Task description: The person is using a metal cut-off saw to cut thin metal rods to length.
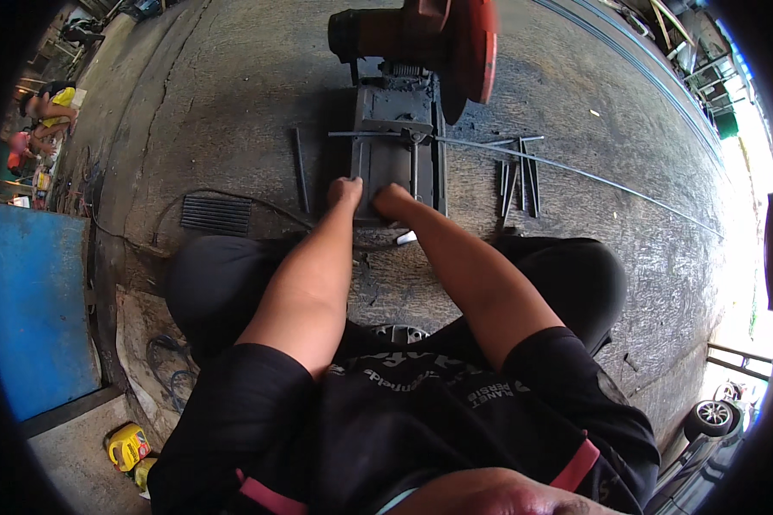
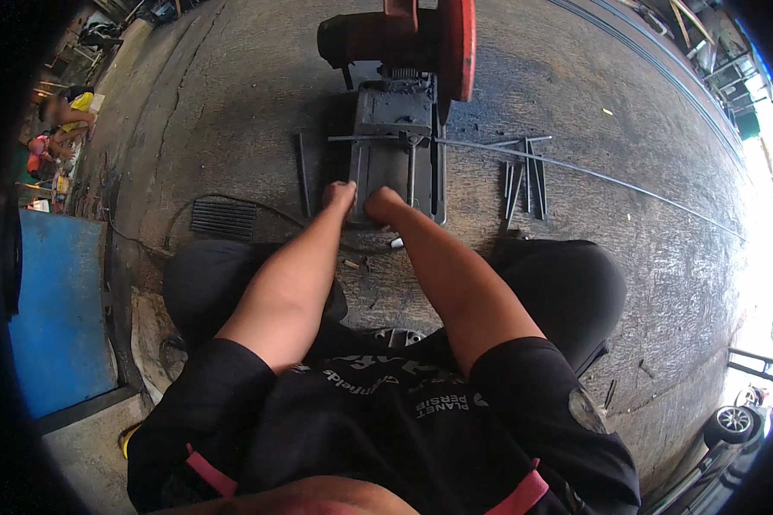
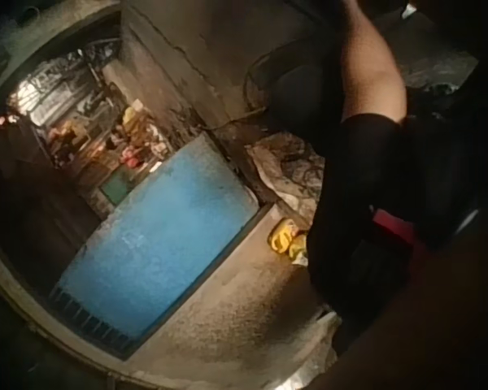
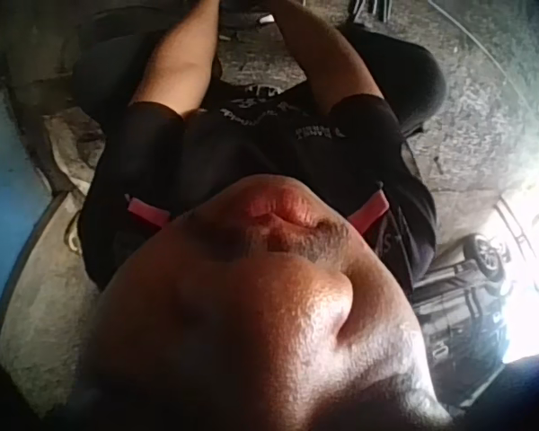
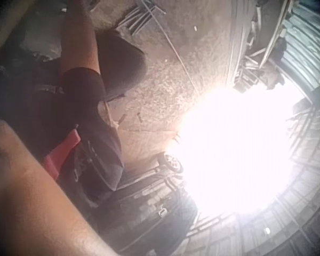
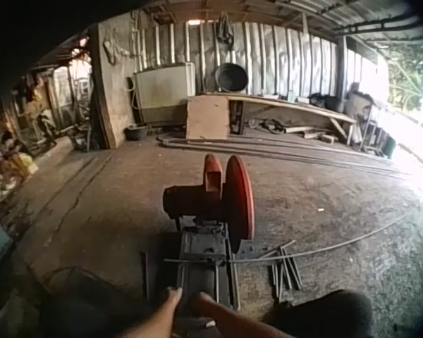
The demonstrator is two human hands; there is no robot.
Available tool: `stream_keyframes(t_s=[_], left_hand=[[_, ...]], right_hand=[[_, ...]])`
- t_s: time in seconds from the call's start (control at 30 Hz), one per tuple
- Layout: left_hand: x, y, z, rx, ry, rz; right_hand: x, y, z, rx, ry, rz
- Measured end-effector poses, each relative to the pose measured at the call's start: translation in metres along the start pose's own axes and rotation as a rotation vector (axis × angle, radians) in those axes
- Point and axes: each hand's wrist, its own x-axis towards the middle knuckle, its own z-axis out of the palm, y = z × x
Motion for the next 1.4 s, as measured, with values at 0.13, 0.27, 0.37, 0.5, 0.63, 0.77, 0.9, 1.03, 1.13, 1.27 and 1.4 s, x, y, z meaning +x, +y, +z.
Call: stream_keyframes(t_s=[0.13, 0.27, 0.37, 0.5, 0.63, 0.77, 0.9, 1.03, 1.13, 1.27, 1.4], left_hand=[[0.025, 0.023, -0.016, -0.146, 0.235, 0.059], [0.048, 0.042, -0.027, -0.118, 0.232, 0.066], [0.066, 0.056, -0.017, -0.295, 0.141, -0.085], [0.097, 0.067, -0.002, -0.548, 0.12, -0.271], [0.117, 0.068, 0.005, -0.875, 0.079, -0.396], [0.116, 0.067, 0.003, -0.933, 0.086, -0.389], [0.112, 0.069, 0.003, -0.804, 0.165, -0.312], [0.117, 0.072, -0.005, -1.177, -0.012, -0.279], [0.115, 0.081, -0.006, -0.893, 0.136, -0.36], [0.106, 0.086, -0.022, -1.44, 0.218, -0.422], [0.093, 0.08, -0.057, -1.589, 0.399, -0.3]], right_hand=[[0.028, 0.007, -0.021, 1.266, 0.531, 0.481], [0.041, 0.015, -0.039, 1.985, 0.546, 0.539], [0.055, 0.027, -0.037, 1.986, 0.566, 0.437], [0.081, 0.045, -0.022, 1.893, 0.628, 0.417], [0.093, 0.055, -0.019, 2.141, 0.637, 0.413], [0.09, 0.049, -0.029, 2.336, 0.566, 0.411], [0.088, 0.042, -0.029, 2.32, 0.573, 0.458], [0.09, 0.04, -0.019, 2.34, 0.55, 0.486], [0.091, 0.038, -0.015, 2.356, 0.564, 0.515], [0.081, 0.025, -0.025, 2.152, 0.685, 0.381], [0.058, 0.003, -0.051, 1.521, 0.763, 0.471]])
